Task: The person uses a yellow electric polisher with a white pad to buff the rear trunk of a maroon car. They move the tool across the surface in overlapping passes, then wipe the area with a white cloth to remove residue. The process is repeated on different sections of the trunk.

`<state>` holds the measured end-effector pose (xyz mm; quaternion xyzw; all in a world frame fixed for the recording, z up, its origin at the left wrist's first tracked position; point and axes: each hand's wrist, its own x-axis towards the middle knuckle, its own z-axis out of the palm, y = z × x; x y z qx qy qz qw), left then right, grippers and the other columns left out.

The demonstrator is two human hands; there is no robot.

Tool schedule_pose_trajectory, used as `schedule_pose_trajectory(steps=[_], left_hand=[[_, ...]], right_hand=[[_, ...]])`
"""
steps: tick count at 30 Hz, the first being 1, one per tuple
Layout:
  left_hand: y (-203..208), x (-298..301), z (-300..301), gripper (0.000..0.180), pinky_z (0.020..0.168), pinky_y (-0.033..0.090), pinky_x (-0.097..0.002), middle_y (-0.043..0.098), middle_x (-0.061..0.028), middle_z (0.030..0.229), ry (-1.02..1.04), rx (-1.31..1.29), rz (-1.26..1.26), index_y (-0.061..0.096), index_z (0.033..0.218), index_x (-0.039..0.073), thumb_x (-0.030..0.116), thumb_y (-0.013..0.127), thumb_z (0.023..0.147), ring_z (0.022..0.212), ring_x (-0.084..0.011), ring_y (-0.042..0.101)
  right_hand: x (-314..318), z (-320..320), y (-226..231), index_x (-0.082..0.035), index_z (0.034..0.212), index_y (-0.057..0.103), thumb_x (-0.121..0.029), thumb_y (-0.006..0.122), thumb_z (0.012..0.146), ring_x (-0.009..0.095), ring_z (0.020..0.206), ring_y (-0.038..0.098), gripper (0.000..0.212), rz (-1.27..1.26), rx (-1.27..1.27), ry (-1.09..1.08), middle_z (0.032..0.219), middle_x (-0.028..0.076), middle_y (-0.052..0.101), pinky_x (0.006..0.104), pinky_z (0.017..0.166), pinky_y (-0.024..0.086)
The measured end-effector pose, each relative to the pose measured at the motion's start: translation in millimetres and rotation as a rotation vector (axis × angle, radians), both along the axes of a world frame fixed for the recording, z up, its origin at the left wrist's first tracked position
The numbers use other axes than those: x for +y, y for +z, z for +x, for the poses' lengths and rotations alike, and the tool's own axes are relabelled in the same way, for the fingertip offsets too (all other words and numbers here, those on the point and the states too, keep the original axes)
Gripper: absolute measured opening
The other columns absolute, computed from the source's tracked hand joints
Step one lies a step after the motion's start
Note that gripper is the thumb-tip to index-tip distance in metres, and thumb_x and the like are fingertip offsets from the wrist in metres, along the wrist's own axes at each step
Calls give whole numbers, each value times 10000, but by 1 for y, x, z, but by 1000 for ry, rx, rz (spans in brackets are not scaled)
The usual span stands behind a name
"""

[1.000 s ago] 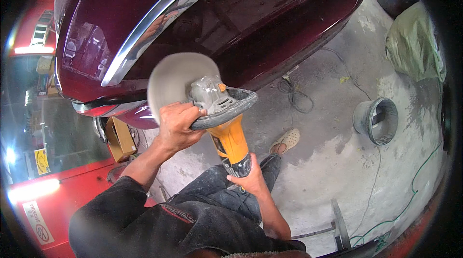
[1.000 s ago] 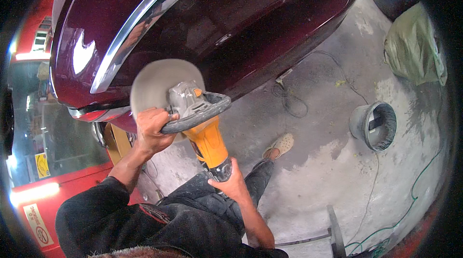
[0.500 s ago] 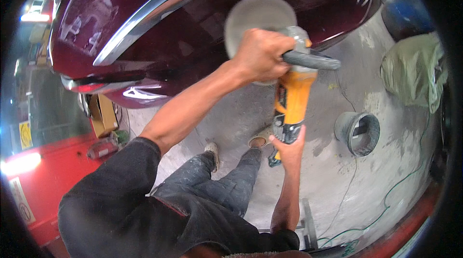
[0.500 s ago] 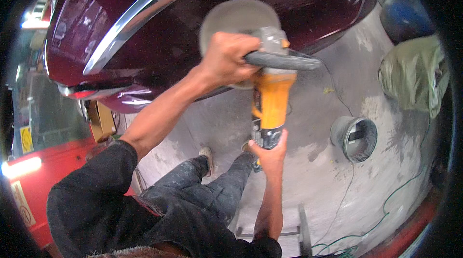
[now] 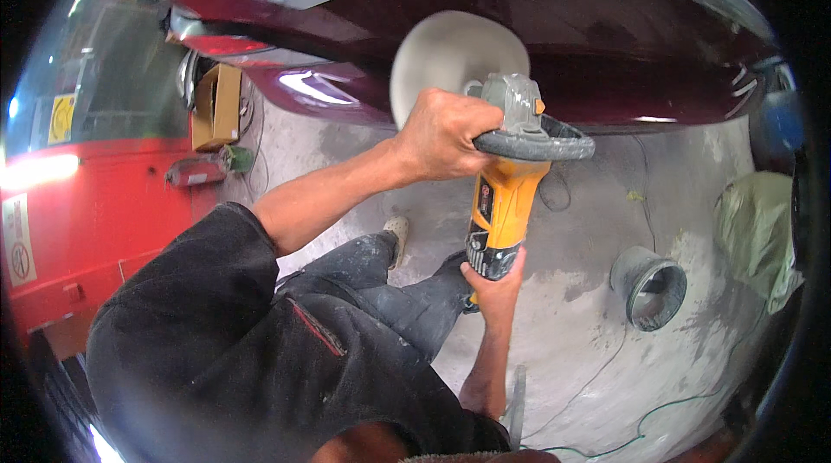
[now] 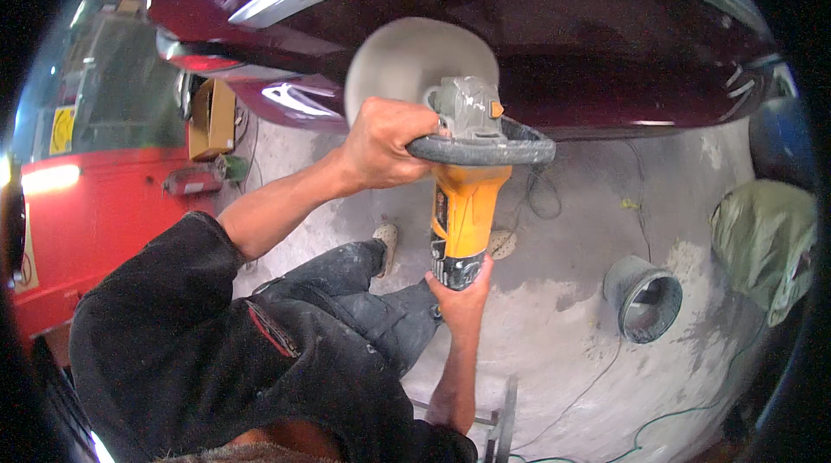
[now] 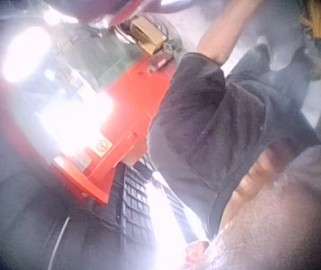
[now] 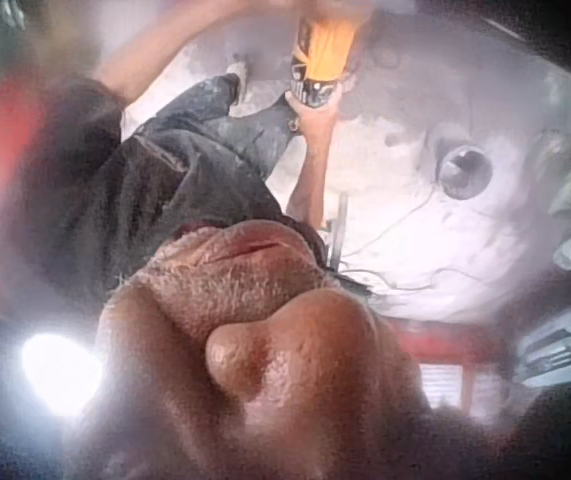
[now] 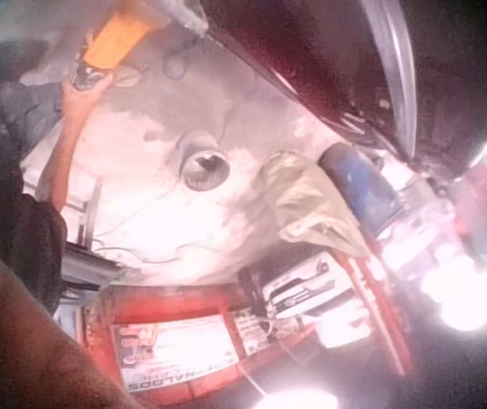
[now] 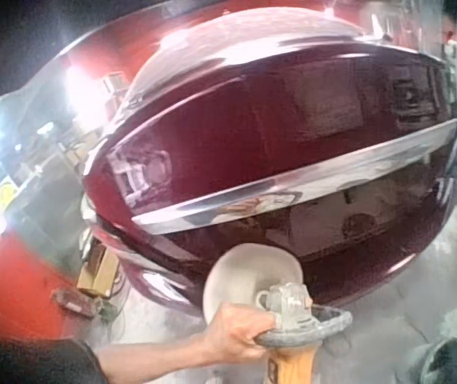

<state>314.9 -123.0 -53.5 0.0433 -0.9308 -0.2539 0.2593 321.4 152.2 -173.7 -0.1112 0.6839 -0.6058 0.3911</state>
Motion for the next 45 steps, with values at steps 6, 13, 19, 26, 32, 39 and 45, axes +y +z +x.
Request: schedule_pose_trajectory(steps=[6,13,19,26,32,39,45], left_hand=[[-3,5,26,194,541,485,-417,613,-86,653,2,-149,-29,626,761,93,111,786,653,602,-314,645],[-5,7,26,186,555,484,-429,608,-93,662,23,-202,-55,640,772,89,98,780,650,620,-321,648],[2,1,34,183,558,478,-432,605,-114,664,95,-304,-76,635,764,65,107,788,672,604,-338,629],[14,-4,42,190,520,438,-411,575,-143,638,223,-179,29,591,703,40,86,774,694,568,-349,601],[26,1,29,204,535,450,-425,574,-146,645,318,-62,166,581,706,39,79,780,687,589,-359,614],[5,21,-36,176,564,469,-424,616,-149,671,411,139,378,623,755,33,84,779,692,622,-367,629],[5,19,-39,154,595,495,-423,655,-159,725,481,136,520,675,814,42,76,768,697,679,-374,653]], right_hand=[[2,36,0,1,1389,415,-22,887,687,207,1101,616,846,33,-139,30,1207,119,625,368,988,488],[0,40,-13,-8,1352,445,-39,869,701,209,1081,625,777,42,-101,53,1179,114,632,366,968,495],[-2,27,4,-25,1334,462,-31,857,703,192,1049,648,745,83,-181,151,1166,99,661,359,940,513],[0,-3,49,-23,1331,463,-1,851,703,191,1025,658,739,162,-109,229,1123,102,680,353,922,524],[9,-64,102,-13,1400,440,-30,841,712,255,1026,699,796,320,42,367,1105,170,710,372,917,539],[25,-169,156,-9,1368,449,-29,811,726,225,953,685,737,492,258,468,1046,150,707,356,882,533],[-2,-197,191,-1,1301,493,-40,761,736,215,932,645,627,570,331,563,1048,123,670,336,888,510]])
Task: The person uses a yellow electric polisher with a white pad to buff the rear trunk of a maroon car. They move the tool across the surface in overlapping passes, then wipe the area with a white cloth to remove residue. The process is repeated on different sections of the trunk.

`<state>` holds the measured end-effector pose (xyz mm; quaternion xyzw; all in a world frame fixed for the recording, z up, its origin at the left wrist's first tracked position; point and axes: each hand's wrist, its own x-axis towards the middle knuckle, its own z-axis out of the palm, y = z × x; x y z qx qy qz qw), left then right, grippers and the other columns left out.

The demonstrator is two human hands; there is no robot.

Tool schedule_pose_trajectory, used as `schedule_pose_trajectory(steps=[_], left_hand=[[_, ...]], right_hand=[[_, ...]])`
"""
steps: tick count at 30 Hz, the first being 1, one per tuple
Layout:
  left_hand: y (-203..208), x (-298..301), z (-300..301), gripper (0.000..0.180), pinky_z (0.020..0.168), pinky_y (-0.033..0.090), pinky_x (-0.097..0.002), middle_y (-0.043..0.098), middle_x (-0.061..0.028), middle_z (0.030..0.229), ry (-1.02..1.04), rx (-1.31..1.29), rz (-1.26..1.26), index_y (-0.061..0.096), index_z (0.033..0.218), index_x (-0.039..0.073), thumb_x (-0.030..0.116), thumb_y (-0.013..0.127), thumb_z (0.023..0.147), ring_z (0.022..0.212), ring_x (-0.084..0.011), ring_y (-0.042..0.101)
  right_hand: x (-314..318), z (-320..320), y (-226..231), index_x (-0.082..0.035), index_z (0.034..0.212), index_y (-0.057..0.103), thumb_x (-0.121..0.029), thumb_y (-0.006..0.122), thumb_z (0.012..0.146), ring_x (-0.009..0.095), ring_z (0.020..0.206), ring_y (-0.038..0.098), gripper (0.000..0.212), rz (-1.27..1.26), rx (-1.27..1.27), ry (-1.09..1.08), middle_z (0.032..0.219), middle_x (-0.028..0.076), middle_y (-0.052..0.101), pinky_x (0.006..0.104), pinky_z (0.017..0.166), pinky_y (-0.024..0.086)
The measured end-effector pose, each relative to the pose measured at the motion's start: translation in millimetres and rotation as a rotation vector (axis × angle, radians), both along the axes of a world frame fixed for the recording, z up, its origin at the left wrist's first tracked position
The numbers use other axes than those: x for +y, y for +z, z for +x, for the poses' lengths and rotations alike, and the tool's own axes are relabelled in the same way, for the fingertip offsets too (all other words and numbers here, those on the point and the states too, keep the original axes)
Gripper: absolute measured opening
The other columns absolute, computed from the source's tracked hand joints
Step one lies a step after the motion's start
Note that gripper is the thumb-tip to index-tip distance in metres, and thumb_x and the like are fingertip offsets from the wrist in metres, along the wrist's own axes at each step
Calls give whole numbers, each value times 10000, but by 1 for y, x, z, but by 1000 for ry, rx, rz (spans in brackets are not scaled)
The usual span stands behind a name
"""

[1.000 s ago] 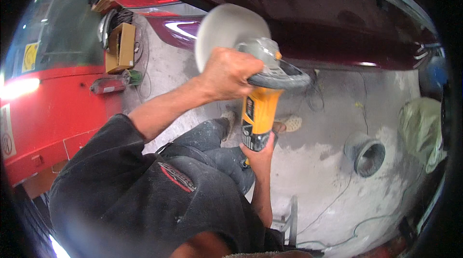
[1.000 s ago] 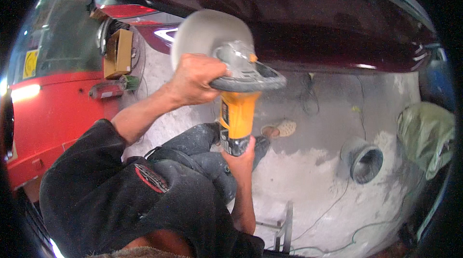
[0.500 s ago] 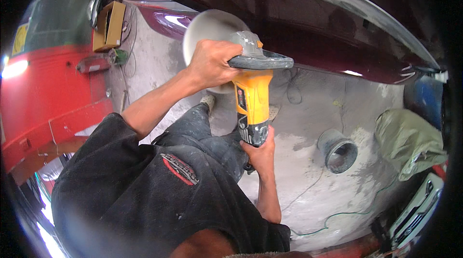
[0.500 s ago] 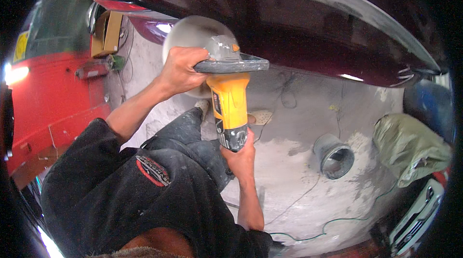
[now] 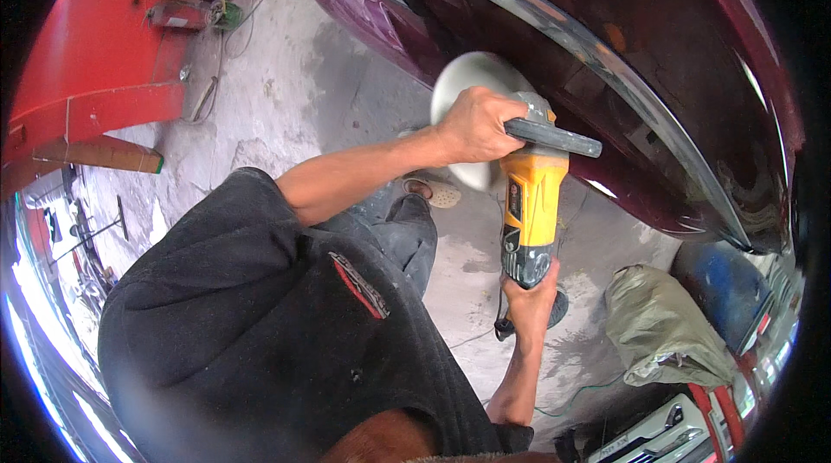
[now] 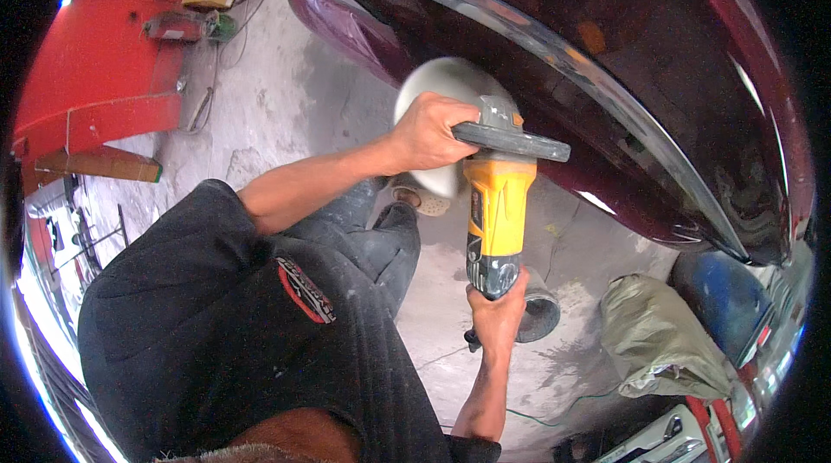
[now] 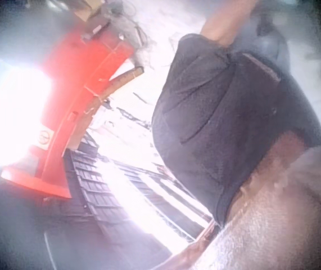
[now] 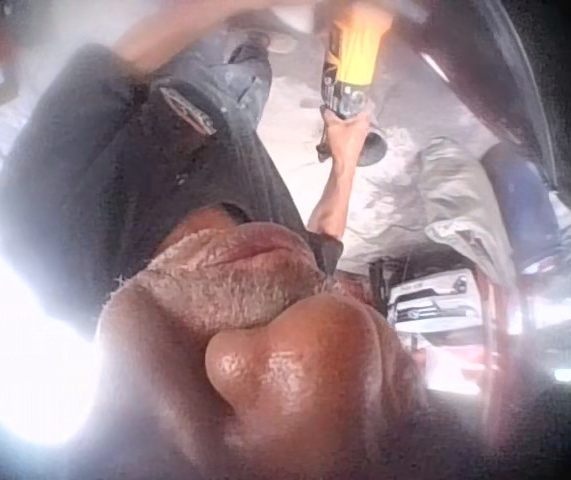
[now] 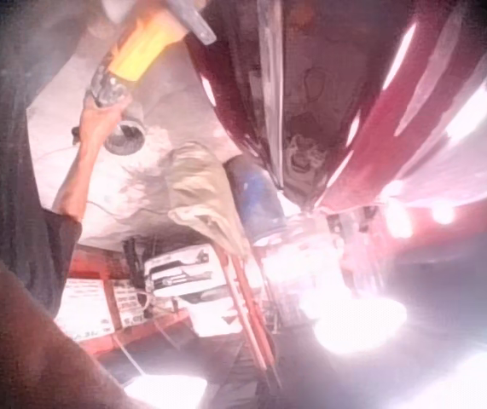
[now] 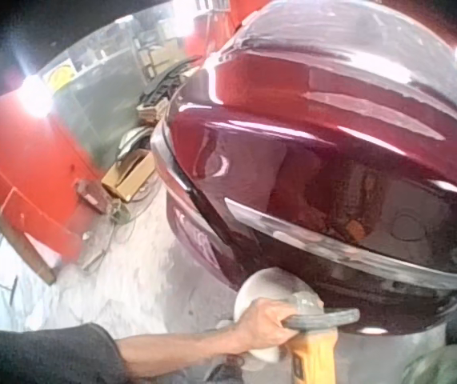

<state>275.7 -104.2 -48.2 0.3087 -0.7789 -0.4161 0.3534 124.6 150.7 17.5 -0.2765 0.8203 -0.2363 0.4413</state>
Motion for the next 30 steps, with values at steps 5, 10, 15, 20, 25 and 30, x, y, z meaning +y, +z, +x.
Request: schedule_pose_trajectory(steps=[5,10,15,20,25,30], left_hand=[[11,4,15,168,595,492,-445,637,-166,709,87,-57,-72,644,778,37,89,773,683,679,-390,643],[28,3,12,183,584,492,-457,637,-151,705,88,-127,-109,631,742,58,152,784,703,676,-388,648],[55,-1,5,244,600,517,-464,667,-142,705,52,-246,-91,647,726,63,268,779,739,672,-378,676],[68,-4,-2,318,565,489,-461,634,-124,685,26,-295,-150,610,718,72,321,806,735,657,-372,658],[97,-5,3,273,558,492,-452,598,-87,642,0,-347,-301,567,699,103,266,786,694,619,-331,650],[151,-7,14,271,534,458,-412,542,-38,628,-37,-382,-475,535,682,123,194,776,580,565,-276,597]], right_hand=[[-5,-6,-1,-13,1340,471,-51,764,745,270,941,697,665,-36,8,99,1031,169,702,373,882,533],[3,-8,-27,-22,1352,466,-102,807,731,308,974,714,713,-28,-93,90,1062,195,710,398,889,541],[7,-2,-36,-18,1277,488,-87,819,713,257,955,676,657,-75,-206,42,1049,146,682,382,883,530],[0,0,-30,-8,1242,495,-68,817,704,233,954,650,630,-60,-241,50,1044,136,659,366,891,514],[-4,-2,-30,6,1314,476,-42,824,691,248,986,658,715,-127,-278,71,1075,151,671,371,913,513],[-20,-1,-18,17,1348,456,-35,809,723,242,1021,693,720,-255,-279,135,1112,180,707,371,911,530]])
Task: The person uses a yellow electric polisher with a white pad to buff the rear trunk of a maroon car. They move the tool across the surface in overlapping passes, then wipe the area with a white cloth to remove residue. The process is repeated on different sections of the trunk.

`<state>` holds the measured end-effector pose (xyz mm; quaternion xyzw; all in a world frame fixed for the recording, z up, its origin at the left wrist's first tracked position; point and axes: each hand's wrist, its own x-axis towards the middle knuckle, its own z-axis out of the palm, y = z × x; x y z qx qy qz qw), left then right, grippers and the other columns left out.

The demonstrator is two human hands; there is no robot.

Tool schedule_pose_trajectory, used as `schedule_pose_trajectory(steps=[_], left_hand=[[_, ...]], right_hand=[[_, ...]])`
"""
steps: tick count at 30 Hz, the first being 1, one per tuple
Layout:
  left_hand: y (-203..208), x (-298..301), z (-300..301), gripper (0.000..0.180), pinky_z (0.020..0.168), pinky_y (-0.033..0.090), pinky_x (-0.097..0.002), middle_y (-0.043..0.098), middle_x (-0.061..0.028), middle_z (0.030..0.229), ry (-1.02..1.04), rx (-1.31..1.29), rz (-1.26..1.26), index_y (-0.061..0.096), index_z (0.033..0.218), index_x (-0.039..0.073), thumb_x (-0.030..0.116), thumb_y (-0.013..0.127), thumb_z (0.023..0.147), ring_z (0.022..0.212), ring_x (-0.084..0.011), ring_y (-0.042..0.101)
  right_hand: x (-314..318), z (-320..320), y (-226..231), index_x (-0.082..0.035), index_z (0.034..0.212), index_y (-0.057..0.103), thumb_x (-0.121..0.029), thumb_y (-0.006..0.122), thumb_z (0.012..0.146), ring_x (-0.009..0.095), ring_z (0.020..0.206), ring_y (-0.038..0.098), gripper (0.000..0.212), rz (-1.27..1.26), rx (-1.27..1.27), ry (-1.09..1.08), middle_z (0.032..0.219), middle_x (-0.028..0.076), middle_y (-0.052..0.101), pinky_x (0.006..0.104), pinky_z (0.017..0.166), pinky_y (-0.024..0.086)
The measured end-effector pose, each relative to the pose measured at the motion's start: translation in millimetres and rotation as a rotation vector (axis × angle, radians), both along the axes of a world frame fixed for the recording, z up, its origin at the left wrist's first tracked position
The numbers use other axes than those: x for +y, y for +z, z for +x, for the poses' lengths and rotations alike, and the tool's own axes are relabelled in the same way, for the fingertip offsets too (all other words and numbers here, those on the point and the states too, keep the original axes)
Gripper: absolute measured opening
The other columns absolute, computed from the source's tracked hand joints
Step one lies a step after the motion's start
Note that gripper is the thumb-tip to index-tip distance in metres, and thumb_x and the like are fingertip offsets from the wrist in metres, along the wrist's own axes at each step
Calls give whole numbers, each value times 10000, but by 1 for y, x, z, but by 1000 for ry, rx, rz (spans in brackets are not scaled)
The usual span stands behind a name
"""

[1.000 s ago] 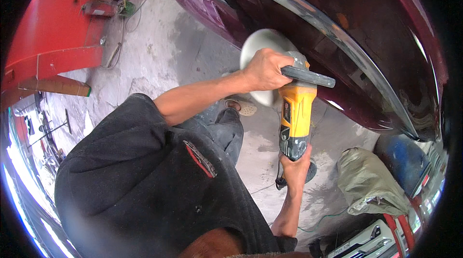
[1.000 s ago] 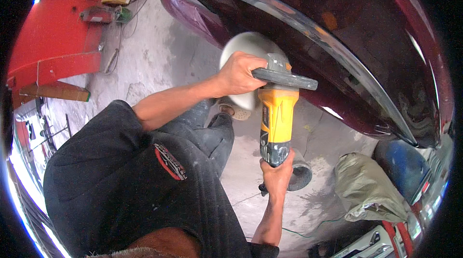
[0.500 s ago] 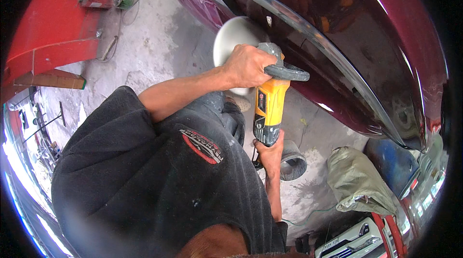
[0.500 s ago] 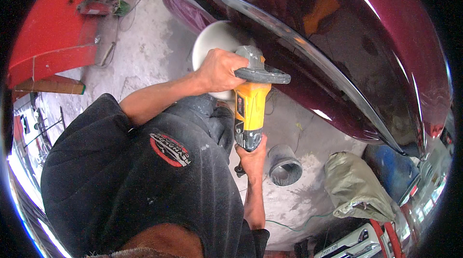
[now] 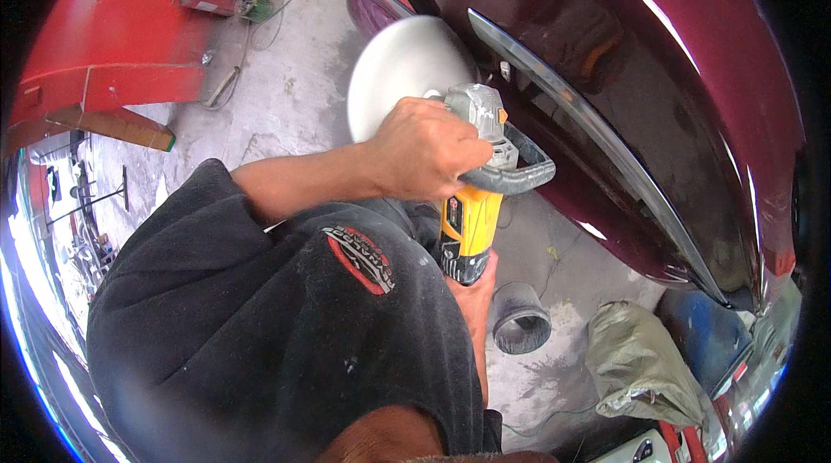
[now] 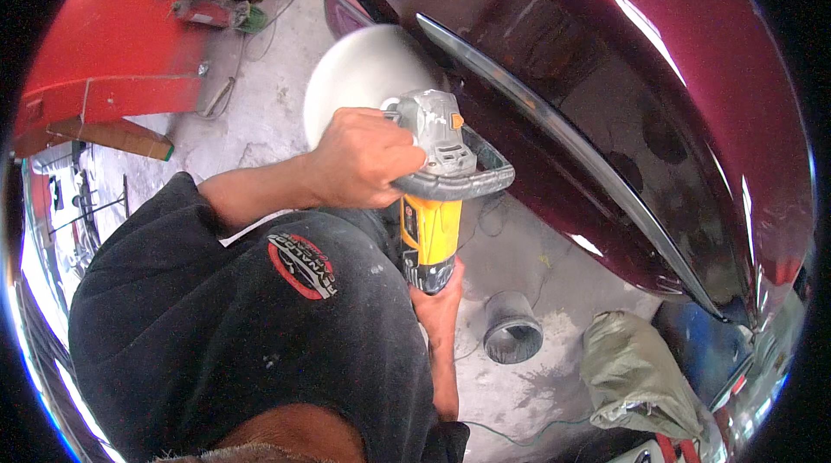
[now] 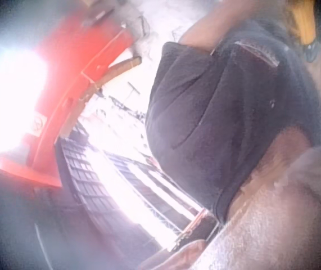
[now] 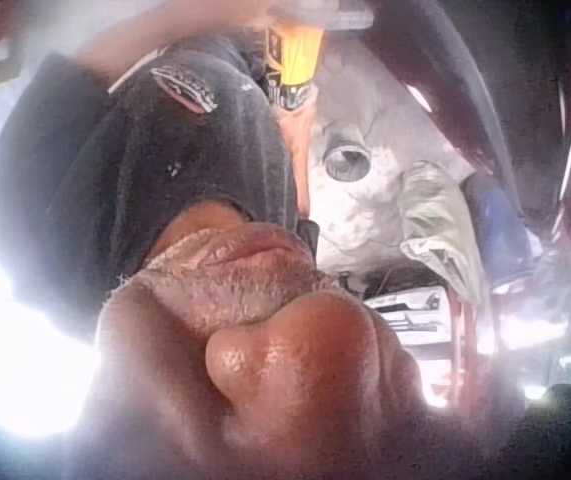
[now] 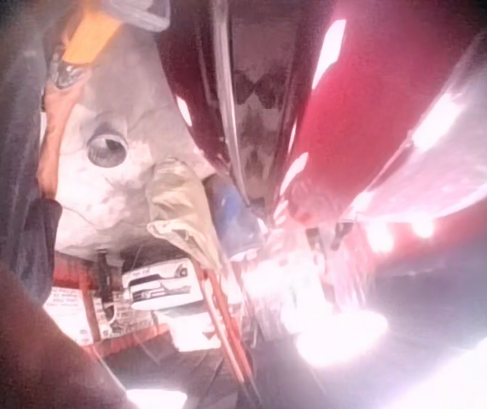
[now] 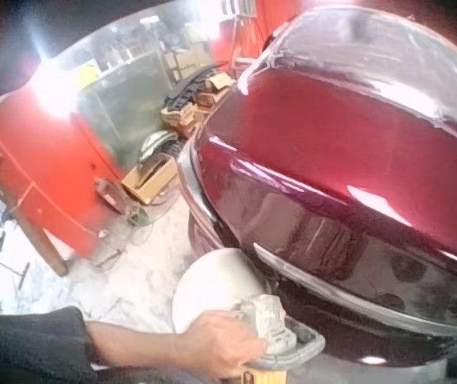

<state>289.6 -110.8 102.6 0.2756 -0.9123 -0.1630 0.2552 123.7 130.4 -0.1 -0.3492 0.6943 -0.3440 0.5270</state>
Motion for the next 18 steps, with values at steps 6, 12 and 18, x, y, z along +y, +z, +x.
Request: schedule_pose_trajectory(steps=[6,12,18], left_hand=[[51,11,12,305,499,408,-369,504,-11,611,10,-71,-124,684,817,91,180,766,537,540,-223,561],[92,9,37,324,511,393,-387,481,-21,613,24,-145,-277,653,822,91,220,761,546,542,-228,546],[107,19,30,194,486,306,-402,433,-27,600,-29,-96,-380,656,818,63,145,797,712,496,-227,448]], right_hand=[[-22,-1,8,18,1391,446,-45,799,762,236,1082,697,724,-61,-75,28,1150,195,717,370,949,526],[-48,4,13,-47,1479,413,-120,853,750,332,1178,690,854,-182,-53,102,1211,235,713,413,973,535],[-45,-1,22,-96,1517,373,-127,845,754,423,1213,644,898,-259,-8,90,1232,251,692,445,999,526]])
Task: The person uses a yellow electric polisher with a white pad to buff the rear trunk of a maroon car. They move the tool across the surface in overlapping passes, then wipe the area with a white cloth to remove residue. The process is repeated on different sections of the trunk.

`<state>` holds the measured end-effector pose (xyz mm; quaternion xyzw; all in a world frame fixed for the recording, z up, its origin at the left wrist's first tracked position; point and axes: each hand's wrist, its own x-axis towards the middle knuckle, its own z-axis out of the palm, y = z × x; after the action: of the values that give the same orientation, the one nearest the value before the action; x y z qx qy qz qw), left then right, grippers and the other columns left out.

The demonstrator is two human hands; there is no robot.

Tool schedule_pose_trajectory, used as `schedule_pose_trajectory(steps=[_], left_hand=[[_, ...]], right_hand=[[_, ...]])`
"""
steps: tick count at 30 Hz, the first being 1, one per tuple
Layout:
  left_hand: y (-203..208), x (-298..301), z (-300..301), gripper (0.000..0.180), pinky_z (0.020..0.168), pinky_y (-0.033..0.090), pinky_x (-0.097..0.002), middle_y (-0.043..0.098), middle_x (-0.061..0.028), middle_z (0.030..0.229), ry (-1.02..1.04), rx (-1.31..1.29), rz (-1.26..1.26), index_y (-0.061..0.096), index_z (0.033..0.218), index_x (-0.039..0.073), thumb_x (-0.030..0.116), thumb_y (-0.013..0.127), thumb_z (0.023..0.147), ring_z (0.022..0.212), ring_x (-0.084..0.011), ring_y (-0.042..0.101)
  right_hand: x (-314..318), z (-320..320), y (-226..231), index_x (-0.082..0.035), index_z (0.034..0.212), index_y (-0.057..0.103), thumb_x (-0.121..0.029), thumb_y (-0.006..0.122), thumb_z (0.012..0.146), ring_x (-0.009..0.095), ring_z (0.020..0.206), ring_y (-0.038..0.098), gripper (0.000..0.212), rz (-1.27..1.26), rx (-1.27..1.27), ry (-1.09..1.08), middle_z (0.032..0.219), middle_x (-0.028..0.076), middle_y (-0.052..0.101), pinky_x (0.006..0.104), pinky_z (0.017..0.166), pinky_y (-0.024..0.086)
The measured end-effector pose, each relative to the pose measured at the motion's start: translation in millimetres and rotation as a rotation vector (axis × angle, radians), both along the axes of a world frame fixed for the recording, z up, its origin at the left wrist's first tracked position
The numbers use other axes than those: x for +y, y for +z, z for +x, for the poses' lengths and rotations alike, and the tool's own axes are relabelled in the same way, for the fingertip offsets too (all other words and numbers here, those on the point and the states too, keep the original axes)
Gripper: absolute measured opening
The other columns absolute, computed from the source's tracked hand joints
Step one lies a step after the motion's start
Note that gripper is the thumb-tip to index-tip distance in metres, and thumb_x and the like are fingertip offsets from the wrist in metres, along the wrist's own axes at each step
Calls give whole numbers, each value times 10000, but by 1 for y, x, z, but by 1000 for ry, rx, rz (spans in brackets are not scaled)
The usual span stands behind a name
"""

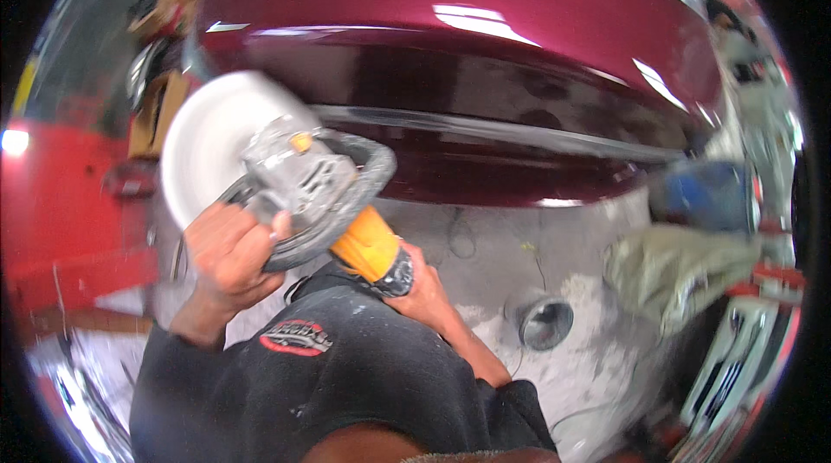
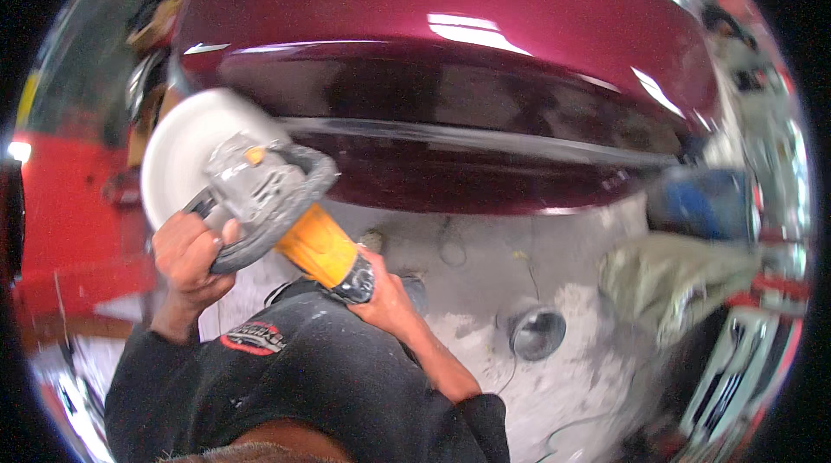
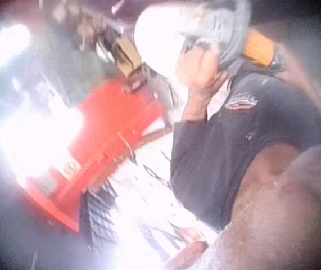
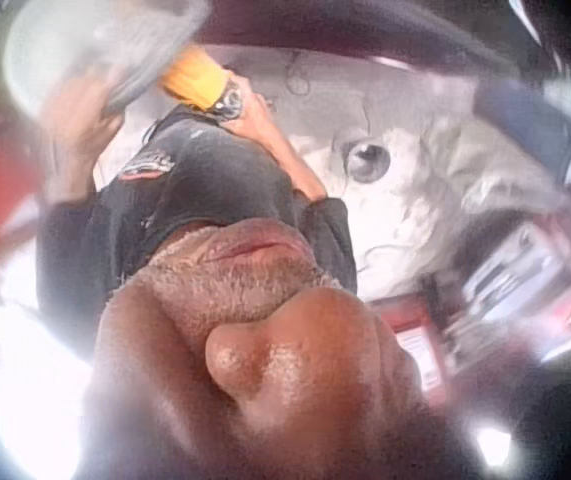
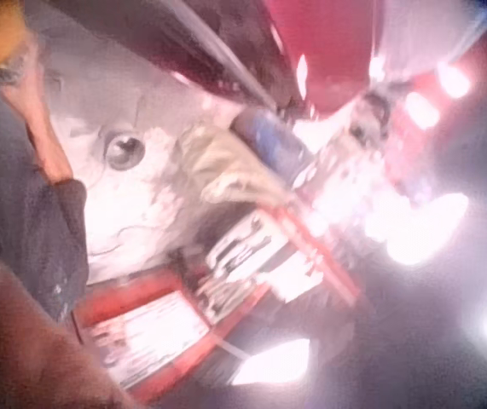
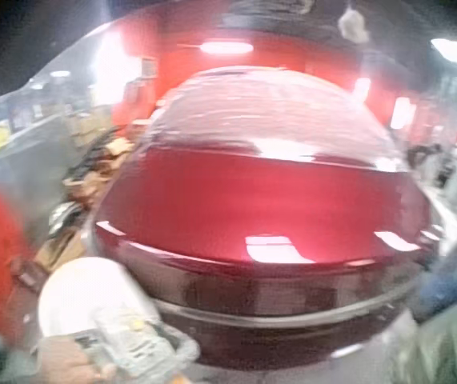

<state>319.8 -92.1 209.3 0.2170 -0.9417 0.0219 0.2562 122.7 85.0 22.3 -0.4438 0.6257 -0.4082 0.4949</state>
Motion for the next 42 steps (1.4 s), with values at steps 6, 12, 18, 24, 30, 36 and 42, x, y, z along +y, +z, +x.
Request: schedule_pose_trajectory(steps=[6,12,18,24,30,36,42], left_hand=[[5,25,-36,187,488,298,-385,423,-20,592,-112,49,-26,625,755,60,124,794,706,487,-213,433],[2,57,-108,303,499,353,-359,450,1,599,-298,64,-36,661,817,74,166,772,550,522,-191,503],[-13,97,-210,382,500,384,-372,463,-5,624,-475,137,-12,686,869,66,192,755,516,538,-197,527],[-29,133,-342,276,530,503,-366,577,-3,617,-641,141,-42,540,672,140,217,783,567,552,-194,615],[-56,152,-418,334,527,542,-362,678,-28,639,-649,206,81,616,643,120,270,890,524,591,-212,689],[-56,143,-380,297,507,491,-387,588,-16,624,-630,248,90,528,664,129,200,796,557,569,-244,636],[-36,117,-260,286,538,504,-368,575,-2,629,-445,193,-37,541,675,138,228,784,554,588,-216,639]], right_hand=[[41,-24,2,-109,1517,366,-152,832,764,444,1211,634,887,-1,38,-115,1247,264,678,449,999,526],[97,-65,-4,-62,1492,397,-118,838,719,363,1206,669,892,-66,92,-257,1266,226,685,437,1004,522],[161,-126,-21,-11,1363,472,-65,832,660,268,1074,717,791,-25,57,-457,1132,197,727,400,937,541],[211,-195,-44,-5,1364,445,-44,836,663,228,1001,686,803,-143,110,-699,1106,142,696,375,913,532],[233,-228,-55,14,1418,411,-12,823,675,244,1132,578,849,-104,109,-815,1255,144,575,366,1031,442],[228,-213,-47,38,1416,404,-21,838,678,250,1104,597,858,-66,81,-728,1209,157,602,373,1007,461],[182,-152,-41,17,1374,443,-66,809,679,247,1000,670,790,-162,99,-557,1086,156,671,377,918,521]])
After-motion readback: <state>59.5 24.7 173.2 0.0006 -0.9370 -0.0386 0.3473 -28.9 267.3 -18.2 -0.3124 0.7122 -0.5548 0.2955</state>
